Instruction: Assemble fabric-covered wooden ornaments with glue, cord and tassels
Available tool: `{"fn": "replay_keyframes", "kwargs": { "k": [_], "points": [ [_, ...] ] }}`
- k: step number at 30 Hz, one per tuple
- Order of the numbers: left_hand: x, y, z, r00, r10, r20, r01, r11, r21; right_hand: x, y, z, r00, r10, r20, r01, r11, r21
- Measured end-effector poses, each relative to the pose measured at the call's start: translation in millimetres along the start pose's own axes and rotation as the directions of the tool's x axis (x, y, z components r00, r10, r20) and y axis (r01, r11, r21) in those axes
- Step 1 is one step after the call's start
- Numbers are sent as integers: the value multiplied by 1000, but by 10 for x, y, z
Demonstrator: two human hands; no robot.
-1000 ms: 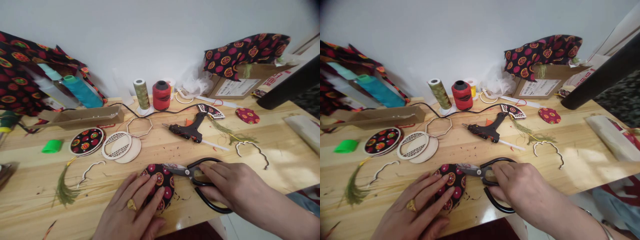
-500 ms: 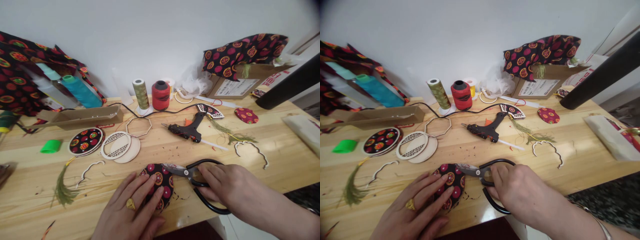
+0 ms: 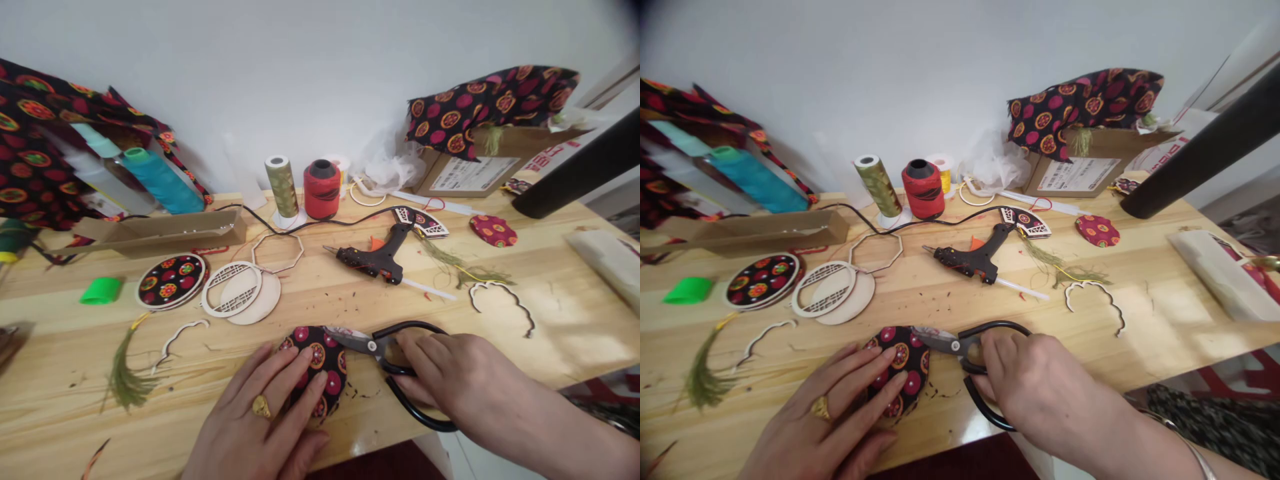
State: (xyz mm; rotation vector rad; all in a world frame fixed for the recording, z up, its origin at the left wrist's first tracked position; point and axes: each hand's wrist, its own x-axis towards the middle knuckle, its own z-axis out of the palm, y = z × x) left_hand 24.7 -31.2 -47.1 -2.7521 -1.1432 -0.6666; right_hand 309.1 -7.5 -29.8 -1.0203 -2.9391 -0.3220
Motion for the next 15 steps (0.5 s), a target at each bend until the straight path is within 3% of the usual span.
{"fn": "replay_keyframes", "kwargs": {
  "k": [9, 15],
  "points": [
    [-4, -13, 8, 1000, -1, -7, 1, 1000, -14, 62, -54, -98, 998, 3, -57, -5, 1000, -24],
    [-7, 26, -4, 1000, -21, -6, 21, 1000, 6, 52, -59, -96, 1000, 19, -9, -19, 999, 51]
  ]
}}
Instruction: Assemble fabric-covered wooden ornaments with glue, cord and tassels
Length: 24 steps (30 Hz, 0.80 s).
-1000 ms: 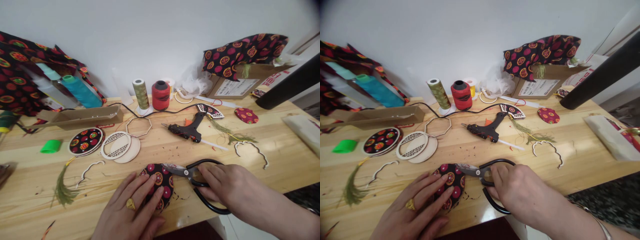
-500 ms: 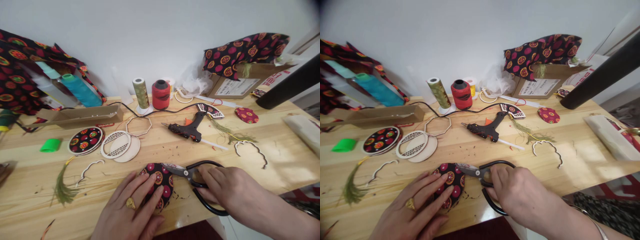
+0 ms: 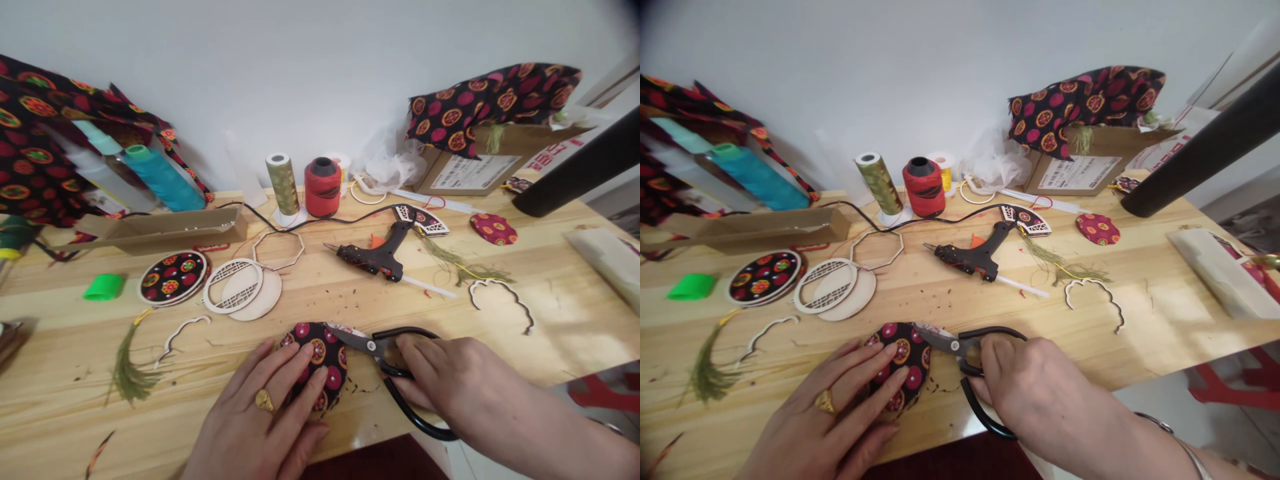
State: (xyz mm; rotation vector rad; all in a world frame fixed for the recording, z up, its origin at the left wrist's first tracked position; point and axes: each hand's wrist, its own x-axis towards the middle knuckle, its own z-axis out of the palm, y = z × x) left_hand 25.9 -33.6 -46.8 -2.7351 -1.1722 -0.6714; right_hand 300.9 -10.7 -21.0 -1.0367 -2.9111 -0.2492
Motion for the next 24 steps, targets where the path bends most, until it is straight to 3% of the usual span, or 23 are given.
{"fn": "replay_keyframes", "kwargs": {
  "k": [8, 14, 20, 24],
  "points": [
    [35, -24, -16, 1000, 21, 3, -22, 1000, 15, 28, 54, -32, 976, 220, 11, -215, 944, 250],
    [45, -9, -24, 1000, 28, -3, -28, 1000, 14, -19, 129, -18, 955, 295, 22, -291, 924, 247],
    [41, -21, -6, 1000, 26, 0, -26, 1000, 14, -11, 134, -25, 957, 278, 89, -290, 882, 371],
    [18, -37, 1, 1000, 30, -9, -30, 999, 16, 24, 140, -7, 977, 207, 54, -212, 905, 369]
  ]
}}
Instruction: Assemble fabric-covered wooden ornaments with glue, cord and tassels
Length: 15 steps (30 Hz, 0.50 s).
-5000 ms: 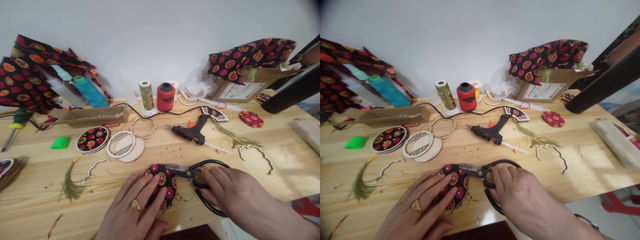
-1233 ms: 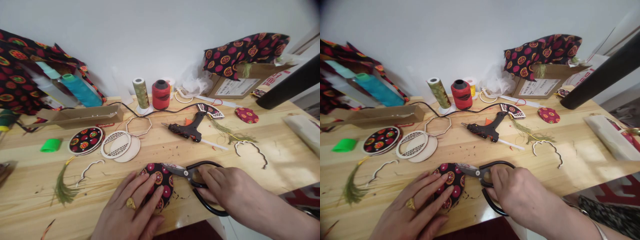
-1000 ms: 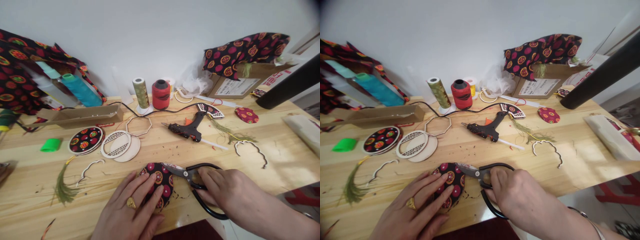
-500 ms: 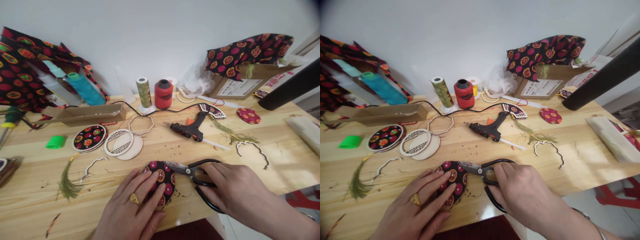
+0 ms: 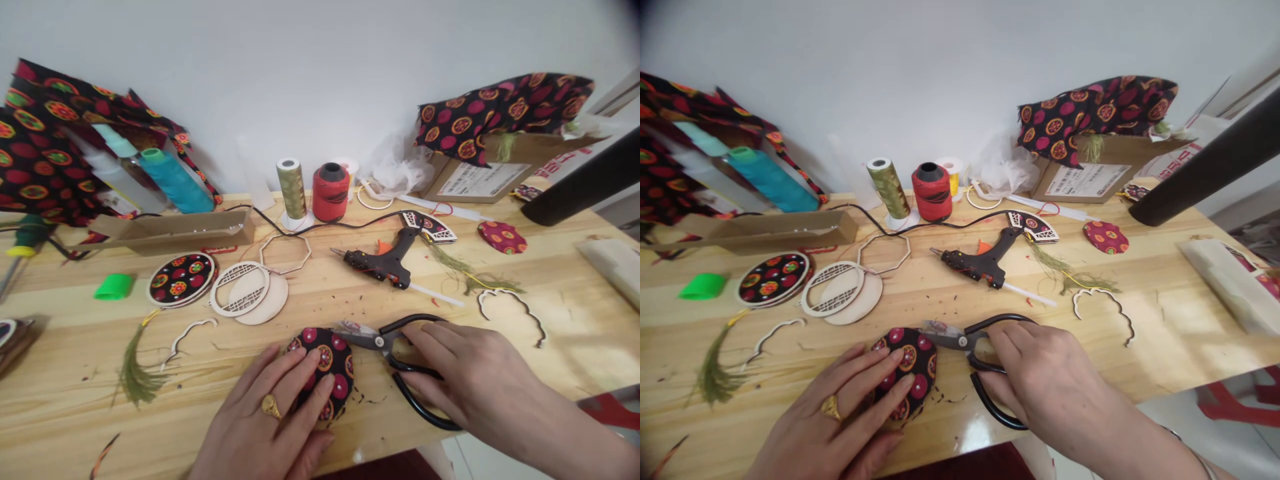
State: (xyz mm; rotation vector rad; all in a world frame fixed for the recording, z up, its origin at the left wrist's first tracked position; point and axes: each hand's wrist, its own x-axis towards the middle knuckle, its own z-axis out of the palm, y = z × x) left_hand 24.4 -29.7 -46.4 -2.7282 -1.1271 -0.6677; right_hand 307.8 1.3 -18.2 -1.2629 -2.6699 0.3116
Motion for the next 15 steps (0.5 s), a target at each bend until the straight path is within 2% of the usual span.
{"fn": "replay_keyframes", "kwargs": {
  "k": [3, 7, 11, 15],
  "points": [
    [-17, 10, 39, 1000, -5, -5, 5, 1000, -17, 15, 10, 7, 999, -41, 1, 41, 999, -16],
    [-30, 24, 79, 994, -64, -90, 59, 997, -57, 26, 13, 4, 998, -66, 5, 66, 997, -40],
    [-11, 1, 31, 1000, 18, -8, -18, 1000, -8, 40, 16, -16, 997, -71, 37, 73, 996, -48],
    [13, -7, 5, 1000, -7, -22, 7, 1000, -17, 58, 25, -10, 994, -86, 65, 92, 992, -86]
  ]
}}
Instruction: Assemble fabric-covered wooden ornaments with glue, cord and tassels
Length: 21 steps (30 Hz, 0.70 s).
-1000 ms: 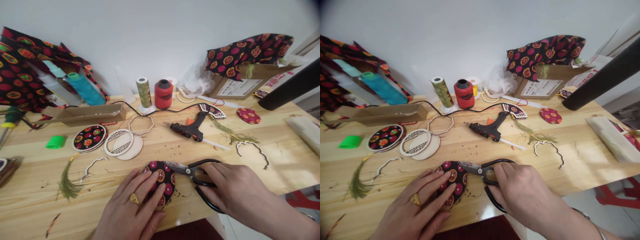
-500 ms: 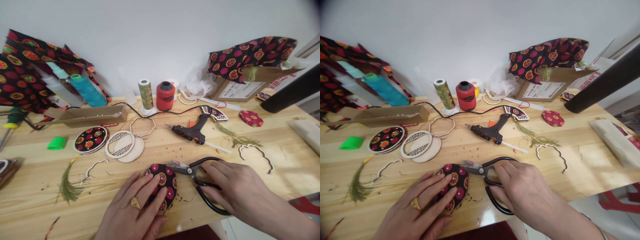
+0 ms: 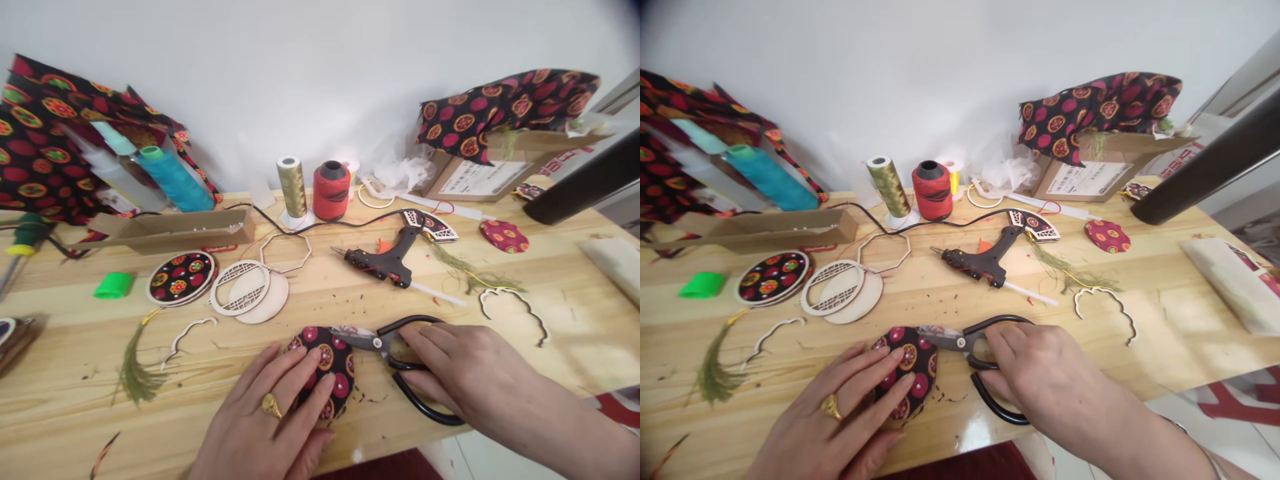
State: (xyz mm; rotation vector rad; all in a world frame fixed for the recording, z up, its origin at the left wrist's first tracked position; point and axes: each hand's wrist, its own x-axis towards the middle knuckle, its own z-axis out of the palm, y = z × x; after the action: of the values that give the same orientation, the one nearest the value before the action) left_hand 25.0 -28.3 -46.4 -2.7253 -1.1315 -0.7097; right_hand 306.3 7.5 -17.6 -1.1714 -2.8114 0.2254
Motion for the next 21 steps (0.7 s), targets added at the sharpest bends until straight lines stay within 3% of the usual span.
{"fn": "replay_keyframes", "kwargs": {
  "k": [11, 16, 18, 21],
  "points": [
    [-20, 30, -8, 1000, -11, 16, 11, 1000, 11, 45, -83, 49, 990, -143, -12, 129, 921, -367],
    [16, 37, -18, 1000, 0, 26, 0, 1000, 13, 38, -63, 46, 990, -139, 2, 130, 919, -372],
    [17, 38, -17, 1000, 2, 22, -2, 1000, 14, 24, -21, 47, 998, -62, -27, 53, 964, -262],
    [-27, 48, 25, 1000, -22, 8, 22, 1000, -14, 8, 48, 28, 978, 210, -12, -210, 977, -47]
  ]
}}
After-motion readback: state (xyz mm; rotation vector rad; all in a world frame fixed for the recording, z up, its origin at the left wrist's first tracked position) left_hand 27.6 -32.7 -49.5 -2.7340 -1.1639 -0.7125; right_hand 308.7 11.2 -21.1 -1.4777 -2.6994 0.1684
